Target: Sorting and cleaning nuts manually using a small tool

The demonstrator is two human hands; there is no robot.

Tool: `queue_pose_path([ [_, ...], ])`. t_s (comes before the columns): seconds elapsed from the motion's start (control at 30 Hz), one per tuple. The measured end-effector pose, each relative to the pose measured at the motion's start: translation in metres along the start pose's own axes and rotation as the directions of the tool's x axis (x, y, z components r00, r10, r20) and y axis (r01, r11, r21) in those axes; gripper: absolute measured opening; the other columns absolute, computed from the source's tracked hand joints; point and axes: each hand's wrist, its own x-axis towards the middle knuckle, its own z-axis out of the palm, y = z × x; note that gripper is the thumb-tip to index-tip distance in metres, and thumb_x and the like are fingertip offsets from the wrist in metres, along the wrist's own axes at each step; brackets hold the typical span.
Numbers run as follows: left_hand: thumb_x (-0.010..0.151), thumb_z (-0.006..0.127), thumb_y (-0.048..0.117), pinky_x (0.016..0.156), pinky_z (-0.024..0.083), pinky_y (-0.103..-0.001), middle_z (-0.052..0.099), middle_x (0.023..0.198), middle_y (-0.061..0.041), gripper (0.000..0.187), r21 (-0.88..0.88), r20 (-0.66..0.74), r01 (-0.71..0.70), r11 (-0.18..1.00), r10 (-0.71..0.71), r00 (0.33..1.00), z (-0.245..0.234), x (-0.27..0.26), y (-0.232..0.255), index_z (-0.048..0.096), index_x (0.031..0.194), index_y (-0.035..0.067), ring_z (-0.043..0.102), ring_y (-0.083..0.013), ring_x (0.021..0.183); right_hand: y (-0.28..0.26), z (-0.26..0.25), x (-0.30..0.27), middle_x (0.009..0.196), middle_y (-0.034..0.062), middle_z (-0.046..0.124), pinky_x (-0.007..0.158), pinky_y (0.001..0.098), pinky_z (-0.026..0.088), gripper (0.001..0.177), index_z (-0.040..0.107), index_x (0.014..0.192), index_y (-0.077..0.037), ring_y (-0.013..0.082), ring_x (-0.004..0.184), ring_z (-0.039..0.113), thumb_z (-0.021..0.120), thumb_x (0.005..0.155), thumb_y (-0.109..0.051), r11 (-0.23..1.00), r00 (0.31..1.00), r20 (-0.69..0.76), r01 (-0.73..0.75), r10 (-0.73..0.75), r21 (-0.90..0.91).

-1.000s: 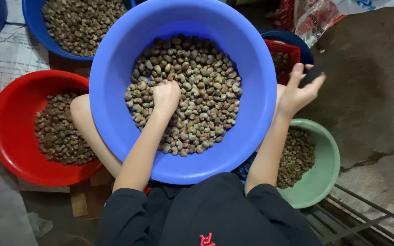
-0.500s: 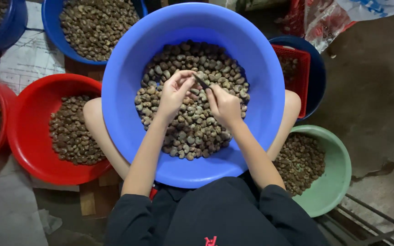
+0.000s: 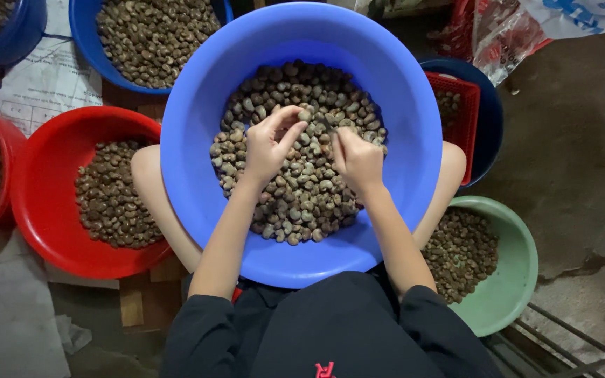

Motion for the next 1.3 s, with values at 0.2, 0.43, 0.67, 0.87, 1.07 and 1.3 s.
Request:
queue_pose_path([
  [0.2,0.094,0.079,0.006,0.071,0.064,-0.037,0.077,0.099,-0.016,0.023,0.076,0.041,-0.114,0.991,0.111,0.993,-0.001,-0.001,0.009,0.076,0.117,0.006,0.077,-0.0301,0.09,0.016,0.01,-0.012,0.07,0.0038,0.068,0.052,0.039,0.052,0.011,0.072,0.1,-0.02,0.0271,0.058,0.068,0.066,0.099,-0.03,0.995,0.999,-0.027,0.049,-0.047,0.086],
  [0.43,0.093,0.078,0.008,0.081,0.063,-0.04,0.079,0.105,-0.01,0.022,0.28,0.343,-0.338,0.899,0.235,0.91,0.007,-0.001,0.036,0.078,0.114,0.01,0.076,-0.0309,0.098,0.025,0.035,-0.028,0.083,-0.0009,0.064,0.056,0.0182,0.045,0.015,0.062,0.103,-0.014,0.0036,0.065,0.054,0.05,0.109,-0.02,0.043,0.812,0.515,-0.545,0.273,0.837],
  [0.67,0.086,0.088,0.025,0.071,0.062,-0.03,0.075,0.088,0.0,0.021,0.234,0.293,-0.2,0.951,0.127,0.948,0.022,-0.014,0.01,0.075,0.101,0.017,0.074,-0.0201,0.084,-0.014,-0.007,0.0,0.051,-0.0042,0.048,0.041,0.0175,0.046,0.02,0.066,0.087,-0.011,0.0038,0.041,0.052,0.067,0.103,-0.023,-0.205,0.576,0.676,-0.672,0.459,0.712],
  [0.87,0.11,0.048,0.037,0.063,0.062,-0.033,0.077,0.083,-0.007,0.039,-0.188,0.524,0.61,0.77,-0.447,0.725,0.041,-0.025,0.007,0.076,0.102,0.012,0.073,-0.0172,0.073,-0.009,-0.013,0.004,0.049,0.0111,0.06,0.032,0.0251,0.044,0.021,0.057,0.087,-0.007,0.0146,0.032,0.053,0.056,0.107,-0.01,0.015,0.798,0.48,-0.521,0.364,0.854],
  [1.07,0.106,0.054,0.024,0.051,0.063,-0.04,0.075,0.087,-0.02,0.03,-0.355,0.571,0.73,0.584,-0.483,0.664,0.038,-0.03,-0.039,0.068,0.119,0.001,0.075,-0.0289,0.067,-0.004,-0.008,-0.004,0.051,0.0051,0.067,0.048,0.0289,0.054,0.012,0.067,0.1,-0.006,0.0176,0.044,0.066,0.06,0.101,-0.016,0.424,0.934,0.282,-0.351,0.219,0.835],
  [1.3,0.107,0.054,0.017,0.052,0.061,-0.032,0.07,0.081,-0.014,0.023,-0.315,0.323,0.4,0.86,-0.299,0.898,0.026,-0.014,-0.004,0.065,0.118,-0.001,0.07,-0.0207,0.063,0.016,0.013,-0.014,0.064,0.0111,0.066,0.053,0.041,0.057,0.018,0.07,0.1,-0.01,0.0332,0.055,0.066,0.059,0.101,-0.024,0.924,0.995,-0.057,-0.056,0.083,0.377],
])
